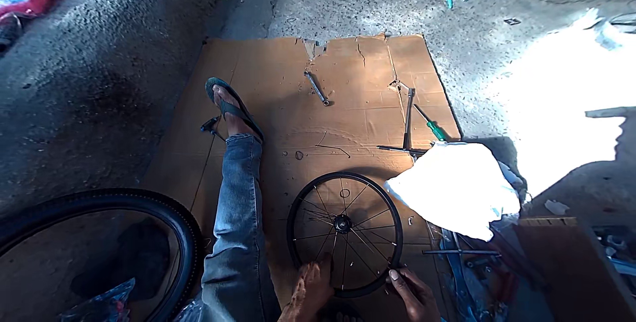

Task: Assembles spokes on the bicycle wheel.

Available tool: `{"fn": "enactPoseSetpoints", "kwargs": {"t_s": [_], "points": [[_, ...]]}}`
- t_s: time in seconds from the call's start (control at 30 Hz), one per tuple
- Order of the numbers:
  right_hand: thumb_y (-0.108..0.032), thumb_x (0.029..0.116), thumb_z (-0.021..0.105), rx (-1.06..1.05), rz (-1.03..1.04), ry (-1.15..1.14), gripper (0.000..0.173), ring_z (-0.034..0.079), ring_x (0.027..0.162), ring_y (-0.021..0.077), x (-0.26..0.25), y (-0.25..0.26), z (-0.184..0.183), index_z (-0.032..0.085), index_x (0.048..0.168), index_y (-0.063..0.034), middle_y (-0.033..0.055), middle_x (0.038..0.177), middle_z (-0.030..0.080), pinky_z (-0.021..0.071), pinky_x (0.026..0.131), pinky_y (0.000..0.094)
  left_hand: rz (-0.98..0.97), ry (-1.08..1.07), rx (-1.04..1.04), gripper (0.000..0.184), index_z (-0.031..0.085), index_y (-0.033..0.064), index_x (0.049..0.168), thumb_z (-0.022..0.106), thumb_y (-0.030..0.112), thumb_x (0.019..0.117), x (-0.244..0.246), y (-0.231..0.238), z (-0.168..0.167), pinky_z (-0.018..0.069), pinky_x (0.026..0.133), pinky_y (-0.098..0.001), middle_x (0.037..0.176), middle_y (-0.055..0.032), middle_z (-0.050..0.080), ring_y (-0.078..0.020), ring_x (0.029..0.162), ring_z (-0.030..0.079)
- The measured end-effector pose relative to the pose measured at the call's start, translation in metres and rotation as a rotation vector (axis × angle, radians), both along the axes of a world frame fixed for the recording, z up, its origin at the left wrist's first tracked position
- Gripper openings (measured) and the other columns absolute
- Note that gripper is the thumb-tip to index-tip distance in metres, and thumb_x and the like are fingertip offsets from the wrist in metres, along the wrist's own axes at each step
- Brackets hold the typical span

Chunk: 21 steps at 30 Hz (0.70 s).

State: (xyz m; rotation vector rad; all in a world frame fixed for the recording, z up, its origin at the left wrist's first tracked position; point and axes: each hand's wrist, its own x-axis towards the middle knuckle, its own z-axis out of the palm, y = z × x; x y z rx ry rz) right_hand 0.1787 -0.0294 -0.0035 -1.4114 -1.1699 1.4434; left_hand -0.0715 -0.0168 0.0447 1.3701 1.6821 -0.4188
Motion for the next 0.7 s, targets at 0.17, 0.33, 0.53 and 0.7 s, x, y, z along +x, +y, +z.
{"fn": "enactPoseSetpoints", "kwargs": {"t_s": [0.17, 0.33, 0.53, 0.7], "points": [[-0.019, 0.0999, 0.061, -0.092, -0.013, 0.034, 0.022, 0.069, 0.097, 0.0235, 0.002, 0.0, -0.004, 0.072, 0.09, -0.0038, 0.0154, 0.117, 0.067, 0.0625, 0.083, 0.0378, 0.061, -0.081, 0.085, 0.033, 0.058, 0.0121, 0.134, 0.048, 0.02, 0.1038, -0.008, 0.0, -0.01, 0.0548, 0.092, -0.0554, 0.111, -0.0166, 0.071, -0.0348, 0.106, 0.069], [-0.024, 0.0965, 0.064, 0.007, -0.056, 0.014, 0.022, 0.066, 0.111, 0.022, -0.007, 0.006, -0.005, 0.073, 0.086, -0.0071, 0.0185, 0.135, 0.06, 0.0587, 0.089, 0.0333, 0.295, -0.362, 0.213, 0.027, 0.063, 0.0066, 0.124, 0.047, 0.017, 0.1051, -0.02, -0.006, -0.027, 0.0557, 0.091, -0.0469, 0.109, -0.0134, 0.069, -0.026, 0.099, 0.068], [-0.026, 0.0964, 0.062, 0.03, -0.099, -0.008, 0.023, 0.066, 0.102, 0.0186, -0.014, 0.012, -0.002, 0.075, 0.087, -0.0102, 0.0089, 0.109, 0.07, 0.0561, 0.089, 0.0336, 0.522, -0.488, 0.327, 0.026, 0.067, 0.0052, 0.117, 0.049, 0.017, 0.1039, -0.012, -0.007, -0.03, 0.0577, 0.074, -0.037, 0.093, -0.0084, 0.068, -0.0169, 0.076, 0.066], [-0.023, 0.0957, 0.062, -0.011, -0.14, 0.034, 0.021, 0.067, 0.095, 0.0178, -0.017, 0.01, -0.004, 0.075, 0.087, -0.0085, 0.0066, 0.1, 0.071, 0.0576, 0.086, 0.0331, 0.667, -0.471, 0.51, 0.028, 0.071, 0.0065, 0.114, 0.049, 0.016, 0.1025, -0.001, -0.017, -0.037, 0.0547, 0.074, -0.0314, 0.093, -0.0043, 0.069, -0.0117, 0.077, 0.063]]}}
